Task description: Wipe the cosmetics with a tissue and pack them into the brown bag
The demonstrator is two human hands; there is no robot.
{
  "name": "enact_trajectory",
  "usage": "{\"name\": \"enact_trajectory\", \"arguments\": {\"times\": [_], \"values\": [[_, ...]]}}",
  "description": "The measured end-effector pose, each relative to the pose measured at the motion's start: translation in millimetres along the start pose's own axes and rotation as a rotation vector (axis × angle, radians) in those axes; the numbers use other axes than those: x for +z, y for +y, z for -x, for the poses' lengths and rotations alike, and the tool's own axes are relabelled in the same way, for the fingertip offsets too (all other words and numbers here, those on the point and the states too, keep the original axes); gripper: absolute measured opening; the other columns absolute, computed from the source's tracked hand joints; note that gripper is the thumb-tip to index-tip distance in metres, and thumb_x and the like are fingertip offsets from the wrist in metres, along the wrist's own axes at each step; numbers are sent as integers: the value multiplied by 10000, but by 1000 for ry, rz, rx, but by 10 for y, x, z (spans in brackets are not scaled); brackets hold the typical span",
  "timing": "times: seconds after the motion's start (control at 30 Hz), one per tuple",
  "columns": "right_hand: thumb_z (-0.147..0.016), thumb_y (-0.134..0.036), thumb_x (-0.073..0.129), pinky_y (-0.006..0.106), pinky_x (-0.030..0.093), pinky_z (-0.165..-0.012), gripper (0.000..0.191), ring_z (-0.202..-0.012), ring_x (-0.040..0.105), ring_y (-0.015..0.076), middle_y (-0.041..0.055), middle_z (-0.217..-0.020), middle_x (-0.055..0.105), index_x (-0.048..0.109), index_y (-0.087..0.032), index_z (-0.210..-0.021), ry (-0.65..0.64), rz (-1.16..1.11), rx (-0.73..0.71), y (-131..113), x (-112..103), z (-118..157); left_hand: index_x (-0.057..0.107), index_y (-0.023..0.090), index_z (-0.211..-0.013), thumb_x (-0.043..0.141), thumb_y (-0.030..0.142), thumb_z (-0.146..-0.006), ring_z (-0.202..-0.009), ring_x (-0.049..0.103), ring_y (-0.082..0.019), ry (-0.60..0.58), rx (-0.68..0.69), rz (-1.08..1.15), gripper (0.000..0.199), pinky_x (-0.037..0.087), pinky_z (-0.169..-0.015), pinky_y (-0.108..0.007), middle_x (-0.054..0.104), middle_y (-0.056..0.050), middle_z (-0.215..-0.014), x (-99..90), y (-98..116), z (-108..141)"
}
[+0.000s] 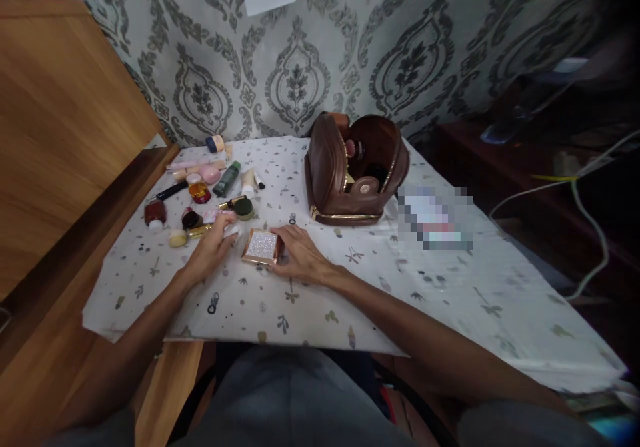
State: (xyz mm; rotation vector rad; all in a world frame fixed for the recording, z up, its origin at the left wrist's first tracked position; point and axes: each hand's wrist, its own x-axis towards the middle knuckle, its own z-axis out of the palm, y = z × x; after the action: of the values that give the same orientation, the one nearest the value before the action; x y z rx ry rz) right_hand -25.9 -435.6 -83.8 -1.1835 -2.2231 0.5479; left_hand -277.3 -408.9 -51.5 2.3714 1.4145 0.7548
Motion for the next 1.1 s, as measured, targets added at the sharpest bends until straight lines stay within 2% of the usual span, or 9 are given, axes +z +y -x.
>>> {"name": "enact_trajectory", "arguments": {"times": [0.07, 0.17, 0.27, 0.37, 0.43, 0.57, 0.7, 1.1], "values": [[-742, -382, 748, 510, 394, -1053, 735, -1228, 496, 326, 173, -1292, 578, 480, -133, -1379, -10, 4, -4, 15, -2, -3, 544, 193, -1140, 492, 339, -922, -989, 615, -234, -8, -30, 53, 268, 491, -859, -360, 666, -64, -1099, 18, 24, -166], [-735, -379, 756, 510, 393, -1058, 758, -1225, 498, 322, 175, -1293, 583, 475, -131, -1393, -21, 10, -10, 24, -2, -8, 598, 189, -989, 512, 336, -895, -846, 614, -213, -50, 2, 103, 194, 469, -777, -328, 680, -30, -917, 73, 36, -343], [-745, -406, 752, 526, 393, -1049, 741, -1210, 505, 323, 163, -1286, 592, 483, -160, -1391, -9, 9, -17, 21, -5, -11, 626, 189, -940, 502, 283, -890, -858, 621, -215, -110, 59, 105, 163, 456, -788, -330, 691, -30, -901, 101, 33, -413], [-744, -419, 757, 507, 398, -1046, 747, -1194, 506, 317, 175, -1268, 598, 495, -124, -1379, -10, 5, -20, 20, -8, -14, 654, 187, -947, 488, 251, -906, -906, 622, -222, -145, 139, 39, 182, 453, -823, -341, 697, -46, -939, 76, 52, -418], [-741, -421, 761, 498, 402, -1044, 754, -1183, 505, 311, 173, -1259, 599, 496, -110, -1375, -13, 3, -20, 24, -5, -13, 667, 186, -948, 474, 242, -925, -899, 614, -220, -167, 180, -19, 203, 454, -818, -341, 688, -54, -933, 44, 87, -409], [-740, -422, 763, 519, 400, -1042, 757, -1204, 493, 316, 152, -1287, 586, 484, -160, -1394, -10, 5, -13, 37, 11, -8, 677, 188, -949, 433, 234, -960, -891, 598, -214, -192, 220, -94, 248, 460, -798, -329, 659, -58, -914, -15, 187, -372], [-744, -420, 762, 517, 395, -1055, 758, -1218, 489, 321, 152, -1297, 583, 485, -161, -1400, -10, 3, -13, 45, 21, -7, 683, 189, -945, 446, 237, -963, -896, 607, -217, -216, 207, -69, 242, 480, -816, -343, 668, -59, -927, -72, 252, -295], [-753, -452, 750, 511, 397, -1053, 780, -1208, 495, 329, 153, -1284, 575, 475, -145, -1415, -12, 15, -20, 59, 42, -6, 675, 201, -1040, 495, 204, -956, -902, 637, -205, -258, 204, -15, 198, 508, -805, -327, 675, -58, -961, -187, 246, 112]]}}
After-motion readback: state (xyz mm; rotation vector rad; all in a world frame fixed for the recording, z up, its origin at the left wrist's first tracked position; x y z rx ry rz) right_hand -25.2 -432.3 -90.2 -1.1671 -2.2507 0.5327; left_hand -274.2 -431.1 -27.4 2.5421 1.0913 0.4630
